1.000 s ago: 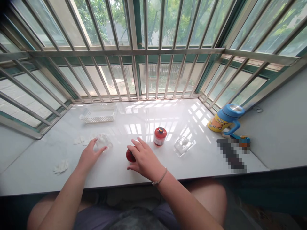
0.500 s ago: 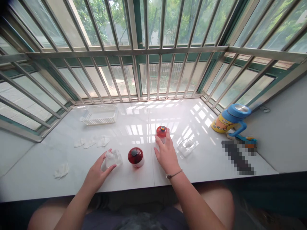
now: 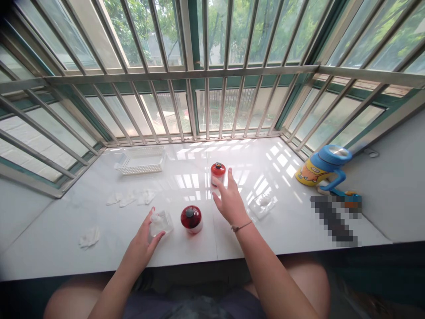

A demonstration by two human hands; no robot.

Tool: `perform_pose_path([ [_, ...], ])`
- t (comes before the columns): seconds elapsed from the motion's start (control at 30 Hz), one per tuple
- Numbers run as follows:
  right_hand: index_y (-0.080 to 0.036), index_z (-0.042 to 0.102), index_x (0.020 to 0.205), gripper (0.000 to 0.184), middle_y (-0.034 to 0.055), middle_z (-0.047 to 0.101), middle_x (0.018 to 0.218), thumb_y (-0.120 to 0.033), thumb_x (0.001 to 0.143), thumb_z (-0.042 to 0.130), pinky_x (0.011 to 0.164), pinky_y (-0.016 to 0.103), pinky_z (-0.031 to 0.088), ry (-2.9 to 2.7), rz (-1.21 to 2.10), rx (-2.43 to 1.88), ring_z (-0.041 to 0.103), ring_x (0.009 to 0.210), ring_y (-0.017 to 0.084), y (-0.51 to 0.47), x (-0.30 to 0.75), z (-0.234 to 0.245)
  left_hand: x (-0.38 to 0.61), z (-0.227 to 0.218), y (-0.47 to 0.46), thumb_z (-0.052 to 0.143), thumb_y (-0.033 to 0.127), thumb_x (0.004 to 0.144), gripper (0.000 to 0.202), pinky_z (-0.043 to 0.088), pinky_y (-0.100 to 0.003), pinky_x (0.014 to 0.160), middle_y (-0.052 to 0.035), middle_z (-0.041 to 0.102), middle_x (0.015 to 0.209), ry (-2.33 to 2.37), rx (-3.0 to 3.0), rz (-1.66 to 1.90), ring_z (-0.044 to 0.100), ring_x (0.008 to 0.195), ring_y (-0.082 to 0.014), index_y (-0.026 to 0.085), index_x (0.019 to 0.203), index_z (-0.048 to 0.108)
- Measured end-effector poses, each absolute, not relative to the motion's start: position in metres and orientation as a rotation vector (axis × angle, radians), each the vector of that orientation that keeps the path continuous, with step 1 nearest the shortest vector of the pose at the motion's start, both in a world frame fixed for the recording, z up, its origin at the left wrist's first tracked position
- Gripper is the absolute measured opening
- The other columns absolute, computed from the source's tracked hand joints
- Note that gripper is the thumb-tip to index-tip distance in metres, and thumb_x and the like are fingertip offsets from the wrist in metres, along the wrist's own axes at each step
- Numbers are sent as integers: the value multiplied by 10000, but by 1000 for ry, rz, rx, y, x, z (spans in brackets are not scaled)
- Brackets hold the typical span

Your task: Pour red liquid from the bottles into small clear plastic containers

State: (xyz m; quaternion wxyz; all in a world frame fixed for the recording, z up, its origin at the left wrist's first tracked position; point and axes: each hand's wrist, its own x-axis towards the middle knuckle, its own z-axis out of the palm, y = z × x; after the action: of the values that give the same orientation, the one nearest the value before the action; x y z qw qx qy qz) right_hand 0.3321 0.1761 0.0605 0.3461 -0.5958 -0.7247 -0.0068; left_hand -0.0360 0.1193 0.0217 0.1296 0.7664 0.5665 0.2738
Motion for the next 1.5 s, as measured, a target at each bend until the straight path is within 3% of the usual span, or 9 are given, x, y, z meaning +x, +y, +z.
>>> perform_pose_path([
  [0.13, -297, 358, 1663, 679, 157, 141, 1823, -292, 1040, 626, 1277, 739, 338, -1606, -323, -1669, 220, 1668, 447, 114, 354, 61, -30, 25, 111, 670, 425, 1058, 901, 549, -580, 1206, -194, 295, 1800, 1692, 2457, 1027, 454, 1587, -397, 305, 1752, 107],
  [0.33, -133, 104, 1733, 906, 319, 340, 1678, -444, 1042, 601, 1219, 751, 413, -1396, -332, -1926, 363, 1580, 501, 71, 399, 5, 1, 60, 77, 810, 371, 969, 1016, 467, -642, 1270, -147, 260, 1818, 1544, 2404, 1323, 346, 1645, -408, 338, 1746, 156],
  [0.6, -136, 2, 1751, 920, 252, 120, 1818, -396, 1060, 550, 1308, 647, 349, -1588, -102, -1887, 170, 1691, 409, 105, 397, -22, 79, 64, 102, 767, 389, 1004, 918, 409, -643, 1298, -209, 257, 1807, 1277, 2180, 1164, 233, 1684, -408, 273, 1725, 210],
  [0.7, -140, 39, 1758, 912, 229, 110, 1830, -393, 1052, 558, 1319, 606, 354, -1672, 66, -1906, 169, 1697, 383, 127, 399, -9, 97, 56, 124, 733, 379, 1022, 802, 391, -634, 1311, -177, 353, 1772, 1228, 2093, 1085, 250, 1685, -388, 299, 1683, 286],
  [0.83, -135, 262, 1721, 820, 237, 161, 1819, -441, 1042, 604, 1297, 632, 380, -1633, 121, -1895, 219, 1680, 415, 136, 392, 22, 106, 51, 140, 720, 333, 1023, 584, 432, -582, 1286, -147, 541, 1601, 1086, 2029, 1097, 502, 1548, -341, 298, 1545, 459],
  [1.0, -247, 608, 1466, 396, 146, 693, 1434, -363, 1088, 592, 1170, 555, 543, -1660, 123, -1494, 646, 1370, 322, 104, 342, 72, 108, 53, 138, 750, 291, 994, 478, 465, -559, 1234, -138, 575, 1480, 988, 1952, 1150, 558, 1442, -323, 280, 1428, 549],
  [1.2, -314, 622, 1465, 524, 91, 703, 1422, -271, 969, 787, 1115, 483, 587, -1815, 431, -1271, 663, 1314, 301, 80, 281, 98, 115, 56, 122, 746, 186, 944, 412, 570, -479, 1075, -116, 588, 1389, 797, 1855, 1136, 627, 1283, -294, 259, 1322, 600],
  [1.37, -312, 711, 1287, 338, 48, 778, 1206, -220, 967, 770, 971, 439, 613, -1670, 537, -1350, 738, 1087, 272, 89, 276, 90, 115, 65, 121, 722, 167, 937, 207, 572, -422, 998, -93, 612, 1250, 768, 1774, 1078, 648, 1146, -260, 227, 1119, 645],
  [1.5, -313, 728, 1255, 336, 20, 783, 1128, -200, 946, 795, 912, 398, 597, -1724, 608, -1373, 737, 1007, 250, 92, 283, 96, 114, 68, 123, 744, 179, 939, 232, 556, -422, 1006, -98, 612, 1243, 742, 1769, 1065, 637, 1153, -261, 227, 1141, 640],
])
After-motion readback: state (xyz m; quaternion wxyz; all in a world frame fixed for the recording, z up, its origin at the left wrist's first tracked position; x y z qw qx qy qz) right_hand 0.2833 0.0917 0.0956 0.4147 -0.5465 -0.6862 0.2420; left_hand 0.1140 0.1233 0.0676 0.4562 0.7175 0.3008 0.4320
